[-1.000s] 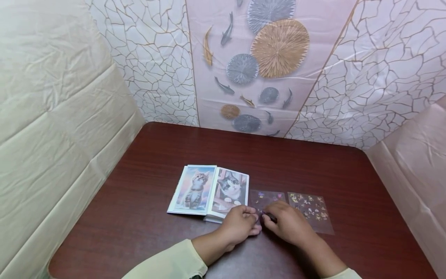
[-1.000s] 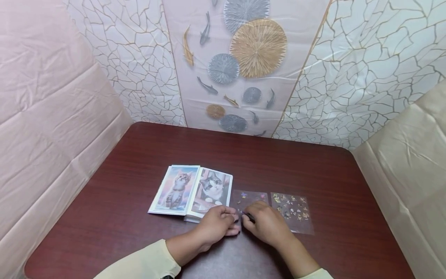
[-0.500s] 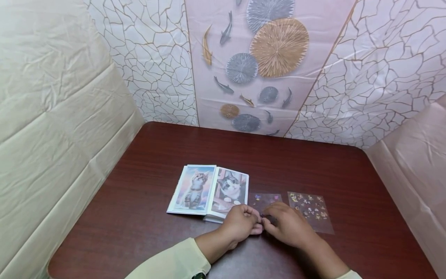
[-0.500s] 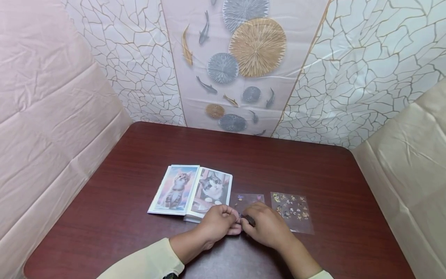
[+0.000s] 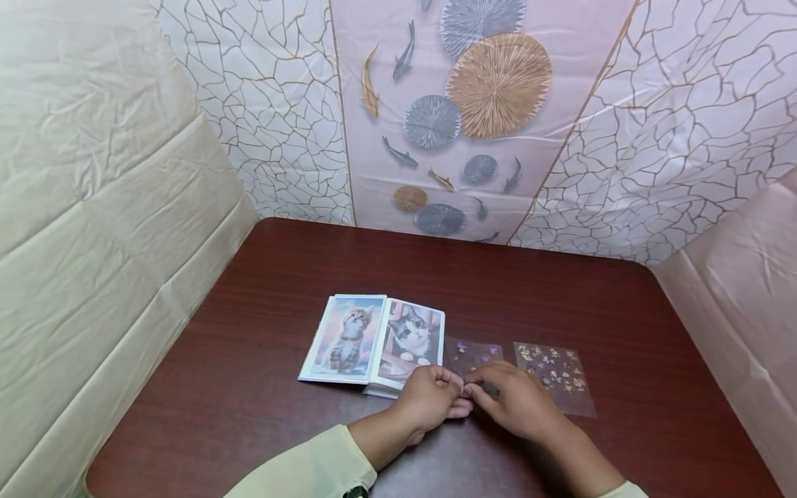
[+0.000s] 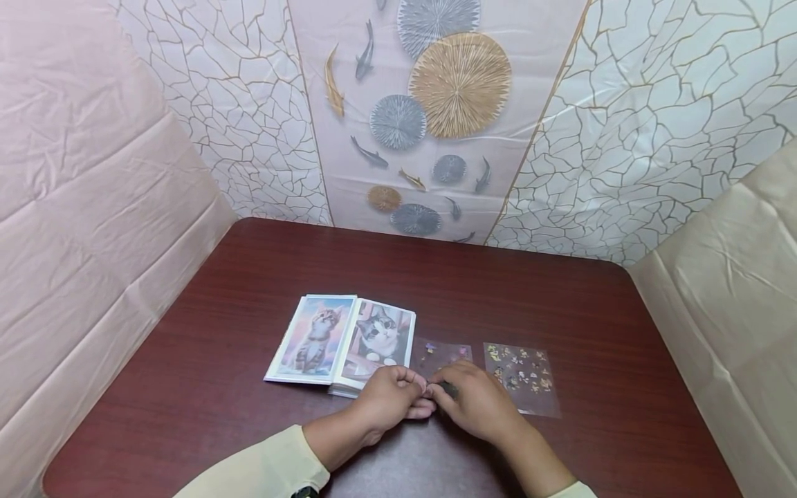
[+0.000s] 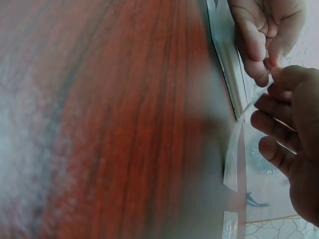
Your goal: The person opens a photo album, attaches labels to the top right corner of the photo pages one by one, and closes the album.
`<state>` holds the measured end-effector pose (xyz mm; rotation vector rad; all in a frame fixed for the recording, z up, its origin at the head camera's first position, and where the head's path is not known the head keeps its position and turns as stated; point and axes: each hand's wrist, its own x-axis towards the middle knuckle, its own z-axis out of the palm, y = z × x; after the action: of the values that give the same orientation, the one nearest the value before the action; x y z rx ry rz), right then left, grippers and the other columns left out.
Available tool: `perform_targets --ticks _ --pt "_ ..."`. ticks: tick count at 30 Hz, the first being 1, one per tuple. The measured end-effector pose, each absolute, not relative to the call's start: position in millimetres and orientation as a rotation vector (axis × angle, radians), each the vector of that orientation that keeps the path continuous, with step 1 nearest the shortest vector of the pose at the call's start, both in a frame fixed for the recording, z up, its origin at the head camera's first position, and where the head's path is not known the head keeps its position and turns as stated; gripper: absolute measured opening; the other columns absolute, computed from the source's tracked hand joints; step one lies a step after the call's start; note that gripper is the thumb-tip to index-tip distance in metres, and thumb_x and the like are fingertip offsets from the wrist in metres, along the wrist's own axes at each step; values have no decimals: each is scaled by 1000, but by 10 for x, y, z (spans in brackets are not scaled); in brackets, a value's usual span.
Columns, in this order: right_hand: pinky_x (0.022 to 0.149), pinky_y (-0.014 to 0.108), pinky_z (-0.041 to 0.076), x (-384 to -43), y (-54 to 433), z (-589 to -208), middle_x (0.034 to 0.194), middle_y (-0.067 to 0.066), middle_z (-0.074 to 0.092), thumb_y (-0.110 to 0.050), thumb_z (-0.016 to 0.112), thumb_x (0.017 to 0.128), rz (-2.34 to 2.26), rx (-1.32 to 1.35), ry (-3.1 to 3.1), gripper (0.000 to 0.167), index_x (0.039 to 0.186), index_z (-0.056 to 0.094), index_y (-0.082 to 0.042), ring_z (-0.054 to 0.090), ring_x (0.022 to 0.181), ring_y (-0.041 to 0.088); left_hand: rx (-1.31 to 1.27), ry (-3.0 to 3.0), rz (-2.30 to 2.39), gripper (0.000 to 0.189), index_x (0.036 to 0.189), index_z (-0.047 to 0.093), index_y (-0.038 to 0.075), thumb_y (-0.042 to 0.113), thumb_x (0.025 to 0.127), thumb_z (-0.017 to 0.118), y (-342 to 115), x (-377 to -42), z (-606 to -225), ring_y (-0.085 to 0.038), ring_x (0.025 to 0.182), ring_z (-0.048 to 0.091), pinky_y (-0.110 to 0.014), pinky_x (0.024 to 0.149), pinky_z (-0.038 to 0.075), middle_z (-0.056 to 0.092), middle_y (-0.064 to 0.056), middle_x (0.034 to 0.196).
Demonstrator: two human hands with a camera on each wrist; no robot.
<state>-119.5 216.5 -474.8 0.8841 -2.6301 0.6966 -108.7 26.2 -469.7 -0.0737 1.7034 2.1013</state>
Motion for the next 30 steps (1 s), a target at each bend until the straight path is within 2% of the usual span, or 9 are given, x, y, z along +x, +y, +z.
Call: perform_targets --ticks 6,13,22,30 --pt "78 38 59 -1196 2172 -4745 96 -12 72 -12 81 87 725 892 -2630 13 94 76 -22 69 92 11 -56 1689 2105 9 97 61 -7 -7 100 53 269 -1084 -4692 -25 77 75 -33 71 62 71 -14 87" --pt "77 36 58 -1201 2176 -4748 94 -15 70 -18 77 92 732 853 -2679 7 91 74 -25 67 92 8 -70 1669 2100 9 98 61 -8 -8 99 52 270 -1070 -4680 -26 77 75 -34 70 63 70 -15 89" --pt "70 33 56 -1207 2177 -4764 91 -15 67 -14 78 91 719 743 -2711 14 90 69 -25 63 83 5 -96 1663 2115 7 101 58 -9 -9 99 52 290 -1070 -4700 -31 77 75 -35 68 63 72 -21 91" --pt "65 29 52 -1212 2199 -4761 90 -12 67 -15 73 95 810 657 -2740 8 92 69 -21 57 75 2 -138 1648 2108 7 104 56 -9 -8 100 51 292 -1082 -4699 -30 75 75 -34 65 63 73 -23 92"
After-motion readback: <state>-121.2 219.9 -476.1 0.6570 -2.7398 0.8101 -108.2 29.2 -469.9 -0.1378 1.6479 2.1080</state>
